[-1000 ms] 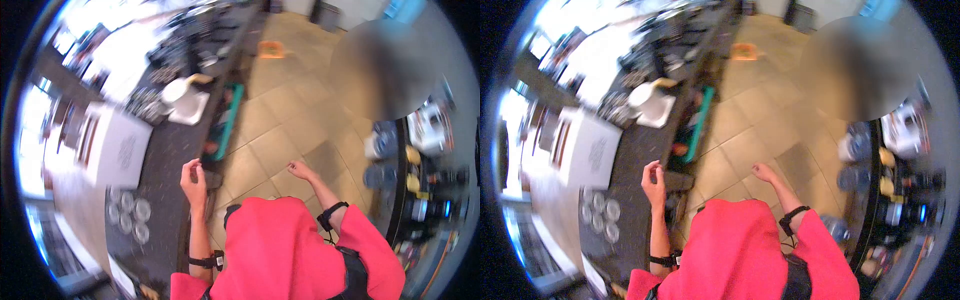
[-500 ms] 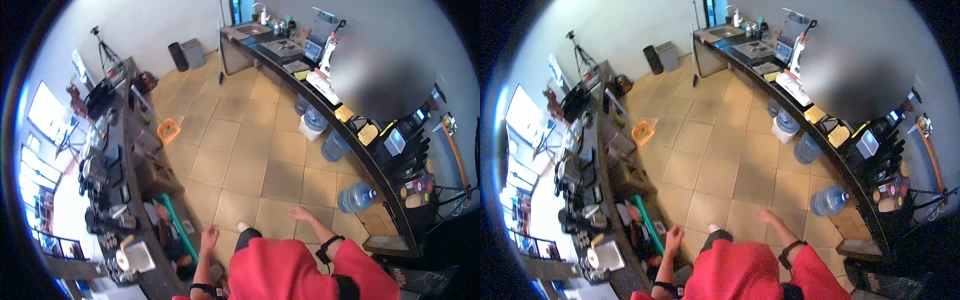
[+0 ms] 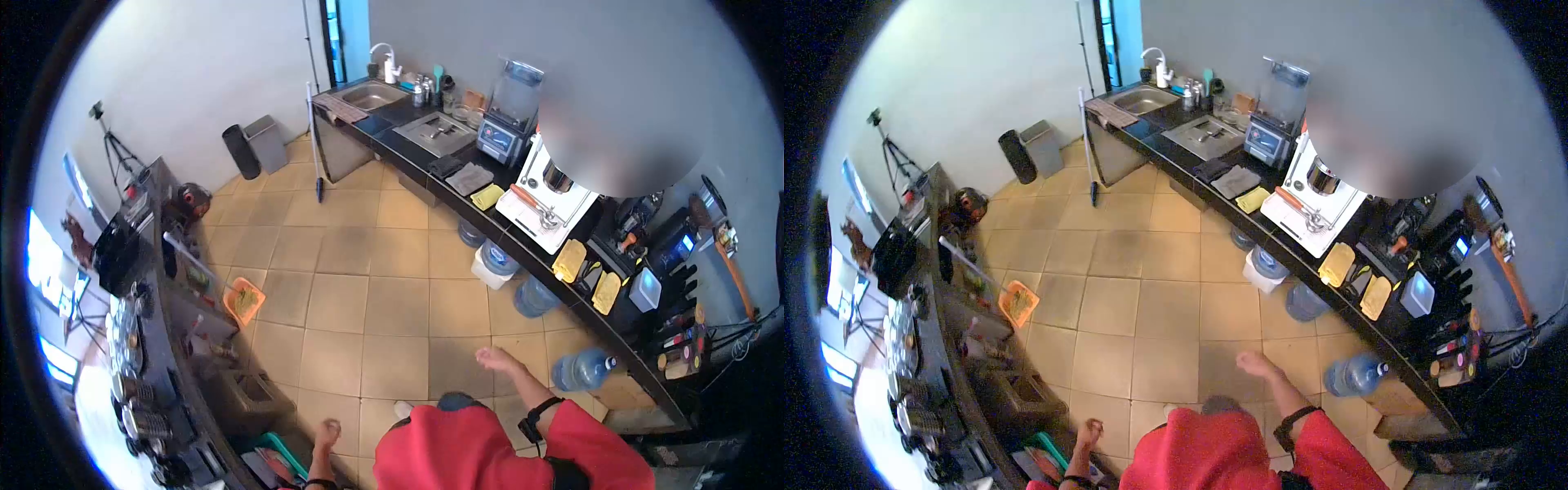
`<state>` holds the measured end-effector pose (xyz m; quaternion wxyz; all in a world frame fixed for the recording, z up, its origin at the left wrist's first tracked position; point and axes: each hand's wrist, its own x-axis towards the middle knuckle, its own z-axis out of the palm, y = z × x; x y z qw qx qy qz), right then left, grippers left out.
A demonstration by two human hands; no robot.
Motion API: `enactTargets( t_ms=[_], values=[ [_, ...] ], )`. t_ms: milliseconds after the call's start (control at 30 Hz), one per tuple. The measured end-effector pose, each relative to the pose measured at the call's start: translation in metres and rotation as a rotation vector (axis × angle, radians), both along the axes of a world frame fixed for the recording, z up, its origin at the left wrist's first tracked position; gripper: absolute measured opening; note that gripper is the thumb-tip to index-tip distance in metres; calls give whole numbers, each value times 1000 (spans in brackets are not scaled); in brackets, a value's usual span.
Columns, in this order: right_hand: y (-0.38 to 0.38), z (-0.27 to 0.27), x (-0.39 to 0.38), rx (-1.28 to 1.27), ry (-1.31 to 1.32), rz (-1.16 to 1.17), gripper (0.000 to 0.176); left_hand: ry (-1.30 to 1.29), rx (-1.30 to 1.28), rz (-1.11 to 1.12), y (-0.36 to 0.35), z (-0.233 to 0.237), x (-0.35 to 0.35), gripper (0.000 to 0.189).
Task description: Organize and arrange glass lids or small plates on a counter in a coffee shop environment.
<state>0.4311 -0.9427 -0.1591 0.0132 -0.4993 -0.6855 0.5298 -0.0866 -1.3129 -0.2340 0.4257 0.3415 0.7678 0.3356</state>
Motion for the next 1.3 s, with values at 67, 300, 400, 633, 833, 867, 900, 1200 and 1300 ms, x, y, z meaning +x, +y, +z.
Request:
enactTargets(
  t_ms=[67, 300, 400, 633, 833, 867, 900, 1200, 1300],
  values=[
    [21, 12, -34, -26, 156, -158, 29, -23, 70, -53, 66, -14, -37, 22],
    [138, 70, -110, 121, 272, -202, 29, 6, 204, -291, 344, 70, -64, 24],
    [206, 67, -134, 179, 399, -211, 29, 57, 240, -402, 449, 90, -62, 26],
    [424, 124, -203, 263, 446, -327, 27, 301, 307, -593, 705, 173, -83, 27],
    [550, 174, -241, 471, 414, -354, 26, 302, 621, -835, 920, 211, -64, 32],
    [562, 187, -242, 537, 419, -400, 28, 355, 678, -891, 958, 230, -52, 38],
    [591, 159, -245, 578, 398, -476, 29, 373, 717, -973, 1016, 205, -39, 44],
    [769, 188, -257, 689, 175, -949, 80, 643, 913, -1133, 1256, 266, 37, 68],
    [825, 163, -250, 886, 12, -1000, 85, 674, 867, -1237, 1313, 263, 64, 78]
  ],
)
